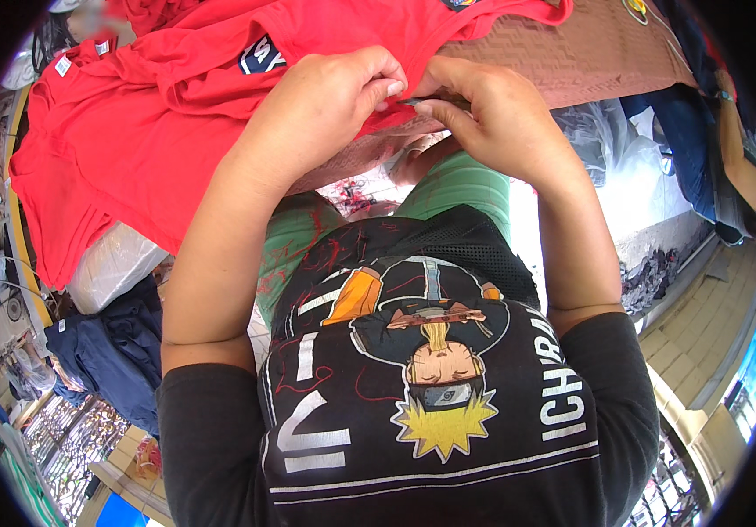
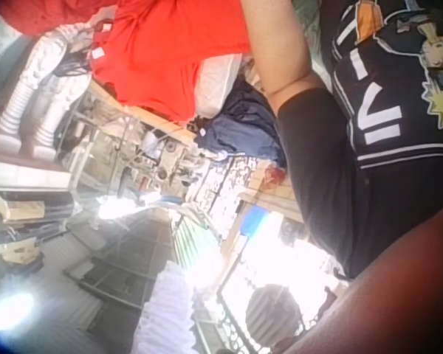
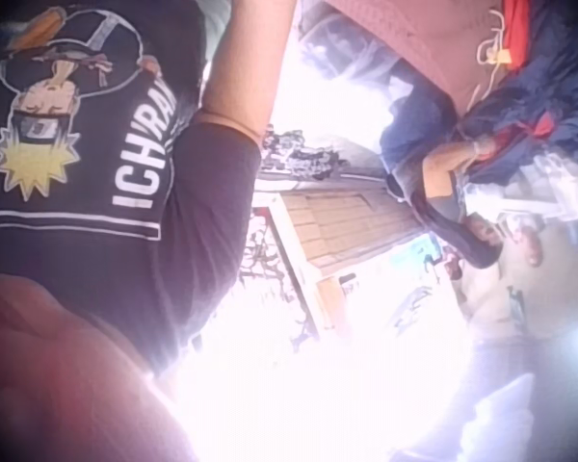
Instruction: The person trims loose threads from red shirts using a small pair of thread snips.
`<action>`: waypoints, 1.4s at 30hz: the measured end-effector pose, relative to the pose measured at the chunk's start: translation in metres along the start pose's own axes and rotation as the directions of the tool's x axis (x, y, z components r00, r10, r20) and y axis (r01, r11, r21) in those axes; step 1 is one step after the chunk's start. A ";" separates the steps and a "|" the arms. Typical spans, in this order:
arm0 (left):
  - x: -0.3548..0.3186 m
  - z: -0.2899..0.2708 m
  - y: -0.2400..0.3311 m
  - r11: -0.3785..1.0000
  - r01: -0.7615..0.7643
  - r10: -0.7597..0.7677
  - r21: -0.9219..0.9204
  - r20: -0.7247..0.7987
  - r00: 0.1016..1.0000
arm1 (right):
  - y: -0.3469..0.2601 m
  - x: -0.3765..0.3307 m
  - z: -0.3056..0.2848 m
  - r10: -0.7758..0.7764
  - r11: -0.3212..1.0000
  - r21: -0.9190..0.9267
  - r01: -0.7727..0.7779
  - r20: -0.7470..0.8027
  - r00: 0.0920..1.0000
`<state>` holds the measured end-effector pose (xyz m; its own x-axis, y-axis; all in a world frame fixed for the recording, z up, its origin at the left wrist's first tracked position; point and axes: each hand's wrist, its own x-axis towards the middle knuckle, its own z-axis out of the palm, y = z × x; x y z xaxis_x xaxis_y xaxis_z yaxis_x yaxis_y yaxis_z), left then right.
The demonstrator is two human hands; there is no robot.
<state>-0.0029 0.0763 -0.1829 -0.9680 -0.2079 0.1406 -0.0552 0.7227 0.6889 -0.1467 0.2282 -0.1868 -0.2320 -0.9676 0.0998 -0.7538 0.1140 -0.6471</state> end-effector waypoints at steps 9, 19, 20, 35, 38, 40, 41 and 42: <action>-0.043 -0.049 0.029 0.906 0.122 -0.029 -0.405 0.228 0.973 | 0.042 -0.015 -0.001 0.114 0.938 0.300 -0.176 0.212 0.971; -0.031 0.038 -0.018 0.972 -0.054 0.151 0.228 -0.433 0.889 | 0.017 0.011 0.036 0.188 0.755 0.634 -0.170 0.039 0.981; -0.030 0.038 -0.018 0.978 -0.049 0.138 0.201 -0.456 0.879 | 0.017 0.013 0.036 0.186 0.741 0.651 -0.164 0.036 0.982; -0.022 0.020 0.005 0.971 0.119 -0.194 -0.209 -0.387 0.901 | 0.013 0.010 0.025 0.178 0.911 0.381 -0.161 -0.010 0.984; -0.022 0.020 0.005 0.956 0.133 -0.228 -0.261 -0.379 0.897 | 0.010 0.006 0.014 0.141 0.938 0.322 -0.123 -0.031 0.990; -0.022 0.021 0.005 0.953 0.138 -0.237 -0.271 -0.378 0.895 | 0.002 0.003 0.004 0.056 0.967 0.254 -0.023 -0.124 0.991; -0.022 0.020 0.006 0.954 0.140 -0.236 -0.265 -0.378 0.895 | 0.000 0.002 0.000 0.011 0.976 0.216 0.026 -0.168 0.986; -0.021 0.020 0.008 0.955 0.140 -0.234 -0.260 -0.376 0.896 | 0.000 0.000 -0.005 -0.022 0.982 0.181 0.053 -0.169 0.985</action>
<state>0.0124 0.0996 -0.1950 -0.7627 -0.6036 0.2323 -0.1246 0.4896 0.8630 -0.1495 0.2289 -0.1832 -0.3155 -0.9180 0.2404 -0.6416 0.0197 -0.7668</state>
